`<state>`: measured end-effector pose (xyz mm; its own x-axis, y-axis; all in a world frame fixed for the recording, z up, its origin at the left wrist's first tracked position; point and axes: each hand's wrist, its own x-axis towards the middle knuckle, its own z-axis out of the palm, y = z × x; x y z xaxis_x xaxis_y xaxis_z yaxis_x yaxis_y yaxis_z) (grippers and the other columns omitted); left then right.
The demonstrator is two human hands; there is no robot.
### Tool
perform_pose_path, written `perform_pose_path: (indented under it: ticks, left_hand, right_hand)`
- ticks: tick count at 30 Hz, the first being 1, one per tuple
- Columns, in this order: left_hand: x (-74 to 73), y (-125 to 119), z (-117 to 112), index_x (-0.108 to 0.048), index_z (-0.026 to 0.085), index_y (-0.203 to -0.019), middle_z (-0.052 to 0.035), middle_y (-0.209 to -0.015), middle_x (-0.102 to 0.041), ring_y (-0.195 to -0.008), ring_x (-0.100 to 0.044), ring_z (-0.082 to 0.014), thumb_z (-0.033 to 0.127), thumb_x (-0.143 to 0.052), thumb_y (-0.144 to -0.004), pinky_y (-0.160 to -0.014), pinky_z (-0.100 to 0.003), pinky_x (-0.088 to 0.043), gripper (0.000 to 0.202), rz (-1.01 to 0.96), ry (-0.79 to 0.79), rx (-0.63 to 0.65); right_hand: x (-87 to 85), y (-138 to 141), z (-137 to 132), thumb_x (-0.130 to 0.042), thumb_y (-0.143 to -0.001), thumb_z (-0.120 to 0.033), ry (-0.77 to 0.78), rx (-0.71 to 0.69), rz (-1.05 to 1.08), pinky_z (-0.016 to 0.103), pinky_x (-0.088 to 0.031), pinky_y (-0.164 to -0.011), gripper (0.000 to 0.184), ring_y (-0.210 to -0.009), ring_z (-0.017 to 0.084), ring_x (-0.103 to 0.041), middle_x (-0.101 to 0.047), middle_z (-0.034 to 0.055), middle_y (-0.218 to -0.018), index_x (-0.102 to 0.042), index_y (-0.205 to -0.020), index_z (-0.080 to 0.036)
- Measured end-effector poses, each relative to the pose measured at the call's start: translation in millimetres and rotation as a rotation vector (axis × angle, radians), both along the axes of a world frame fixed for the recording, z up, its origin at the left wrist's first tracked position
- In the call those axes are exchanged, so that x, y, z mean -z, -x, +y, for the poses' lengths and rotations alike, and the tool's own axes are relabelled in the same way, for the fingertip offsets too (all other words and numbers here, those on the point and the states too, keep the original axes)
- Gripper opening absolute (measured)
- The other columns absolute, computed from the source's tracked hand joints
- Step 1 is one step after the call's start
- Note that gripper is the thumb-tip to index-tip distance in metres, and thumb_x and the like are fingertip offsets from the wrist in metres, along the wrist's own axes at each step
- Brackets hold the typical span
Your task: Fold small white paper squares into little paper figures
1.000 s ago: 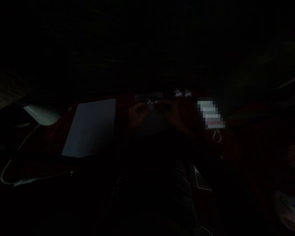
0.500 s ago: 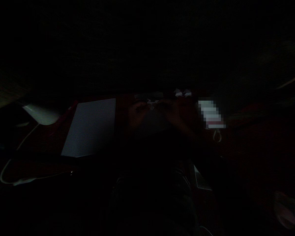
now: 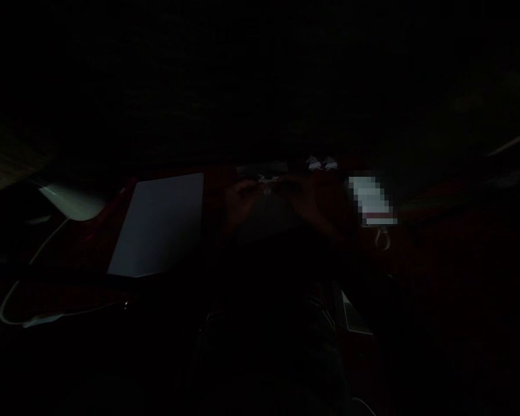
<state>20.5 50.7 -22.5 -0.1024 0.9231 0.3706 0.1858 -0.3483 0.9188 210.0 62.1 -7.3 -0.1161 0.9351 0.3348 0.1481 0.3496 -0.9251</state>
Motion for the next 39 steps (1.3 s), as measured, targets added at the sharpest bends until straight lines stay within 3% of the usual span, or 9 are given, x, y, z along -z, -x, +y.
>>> perform_pose_path:
  ticks: [7,14,26,39]
  left_hand:
    - [-2.5,-0.3,-2.6,-0.075,0.02,-0.077,-0.0027,-0.086,-0.077,-0.087,-0.074,-0.0206,0.032,-0.092,-0.084,-0.08,-0.031,-0.058,0.022,-0.088,0.088,0.033]
    - [0.0,0.8,-2.4,-0.074,0.021,-0.076,-0.0024,-0.082,-0.076,-0.083,-0.072,-0.0203,0.044,-0.091,-0.084,-0.076,-0.031,-0.057,0.03,-0.1,0.079,0.067]
    - [3.0,0.7,0.2,-0.074,0.021,-0.074,-0.0023,-0.081,-0.074,-0.082,-0.071,-0.0199,0.042,-0.092,-0.083,-0.075,-0.03,-0.055,0.029,-0.121,0.066,0.063]
    - [2.2,0.8,-0.6,-0.075,0.021,-0.075,-0.0019,-0.081,-0.074,-0.081,-0.069,-0.0193,0.045,-0.093,-0.081,-0.073,-0.029,-0.054,0.03,-0.1,0.104,0.027]
  right_hand:
    - [-5.4,-5.4,-0.4,-0.083,-0.086,-0.068,0.068,-0.062,-0.022,0.027,-0.047,-0.062,0.052,-0.066,0.015,-0.061,-0.067,0.0011,-0.067,-0.072,-0.068,-0.021]
    - [-8.1,-2.9,-2.4,-0.086,-0.082,-0.069,0.091,-0.078,-0.001,0.028,-0.049,-0.062,0.052,-0.067,0.015,-0.062,-0.07,0.0018,-0.069,-0.073,-0.069,-0.021]
    - [-10.8,-1.7,-4.9,-0.089,-0.072,-0.075,0.12,-0.086,0.049,0.028,-0.049,-0.063,0.057,-0.066,0.015,-0.061,-0.067,0.0006,-0.066,-0.069,-0.066,-0.022]
    - [-10.8,-2.3,-5.0,-0.089,-0.082,-0.061,0.084,-0.073,0.002,0.028,-0.05,-0.065,0.047,-0.067,0.016,-0.062,-0.067,0.0001,-0.066,-0.07,-0.067,-0.021]
